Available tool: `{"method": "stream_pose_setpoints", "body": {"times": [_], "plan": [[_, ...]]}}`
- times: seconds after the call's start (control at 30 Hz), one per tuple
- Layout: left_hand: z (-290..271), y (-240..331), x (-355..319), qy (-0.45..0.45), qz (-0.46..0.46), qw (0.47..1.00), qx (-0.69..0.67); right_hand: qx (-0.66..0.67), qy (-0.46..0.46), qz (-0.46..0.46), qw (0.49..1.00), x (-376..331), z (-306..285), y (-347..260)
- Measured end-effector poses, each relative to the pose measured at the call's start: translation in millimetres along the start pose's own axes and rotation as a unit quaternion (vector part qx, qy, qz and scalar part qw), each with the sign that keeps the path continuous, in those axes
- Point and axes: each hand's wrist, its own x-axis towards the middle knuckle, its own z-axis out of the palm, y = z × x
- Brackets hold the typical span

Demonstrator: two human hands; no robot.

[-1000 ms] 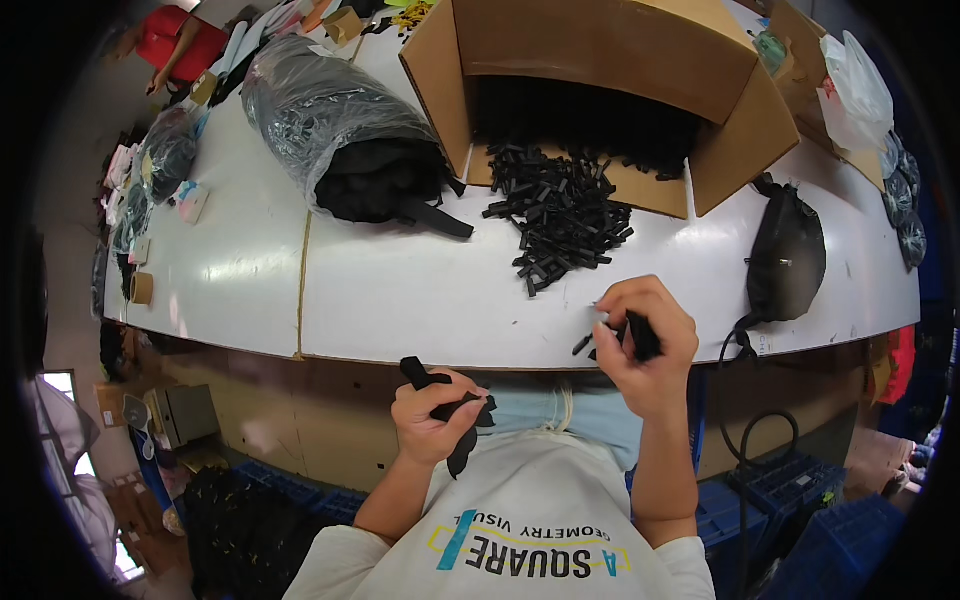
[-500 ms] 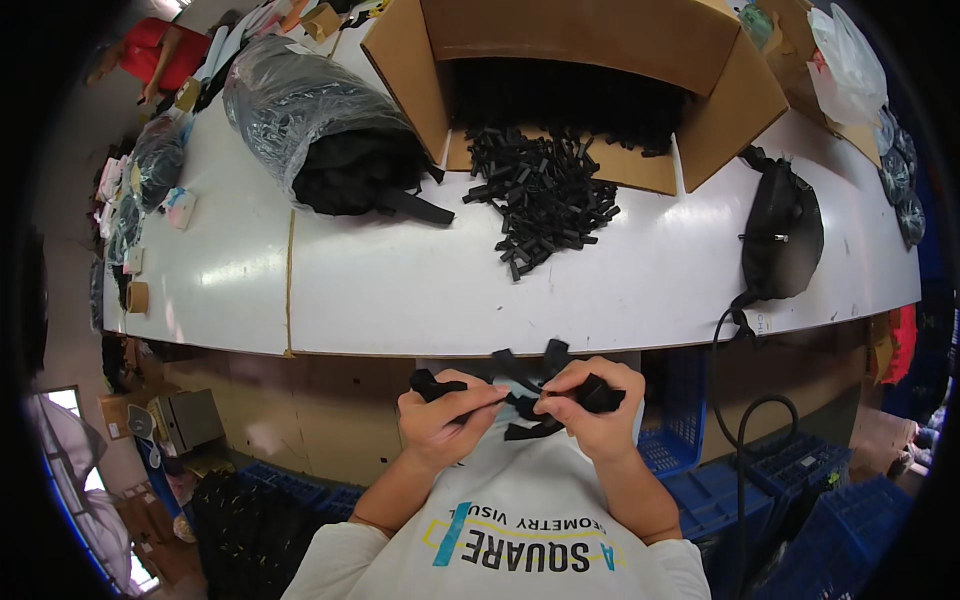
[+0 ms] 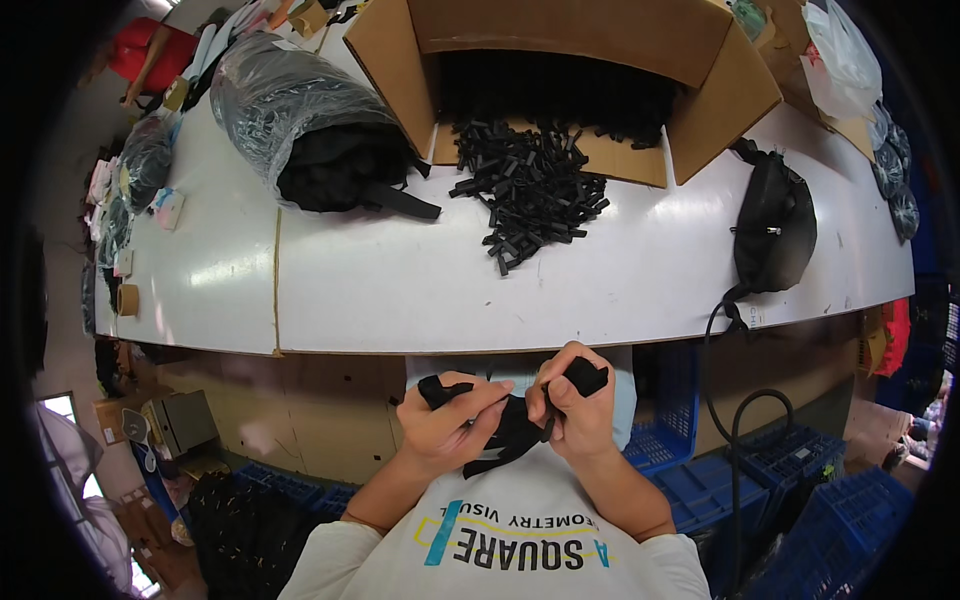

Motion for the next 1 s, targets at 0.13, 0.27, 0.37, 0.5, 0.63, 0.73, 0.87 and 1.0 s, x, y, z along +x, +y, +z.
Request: {"method": "stream_pose_setpoints", "body": {"times": [0.13, 0.27, 0.37, 0.5, 0.63, 0.73, 0.87, 1.0], "plan": [[1, 0, 2, -0.003, 0.001, 1.000, -0.005, -0.009, 0.018, 0.000, 1.000, -2, 0, 3], [3, 0, 3, -0.012, 0.004, 1.000, -0.010, -0.022, 0.021, -0.013, 0.999, -1, 3, 5], [4, -1, 0, -0.048, -0.011, 0.999, -0.011, -0.027, 0.024, -0.018, 0.999, -2, 7, 8], [5, -2, -3, -0.057, -0.012, 0.998, -0.023, -0.066, 0.032, -0.034, 0.997, -5, 8, 9], [7, -5, -5, -0.039, 0.013, 0.999, -0.034, -0.119, 0.026, -0.066, 0.990, -6, 8, 11], [6, -3, -5, -0.035, 0.009, 0.999, -0.034, -0.149, 0.017, -0.082, 0.985, -6, 6, 12], [7, -4, -7, -0.032, 0.009, 0.999, -0.025, -0.183, 0.005, -0.113, 0.977, -6, 4, 15], [5, -4, -8, -0.040, 0.011, 0.999, -0.011, -0.170, 0.001, -0.114, 0.979, -6, 2, 16]]}}
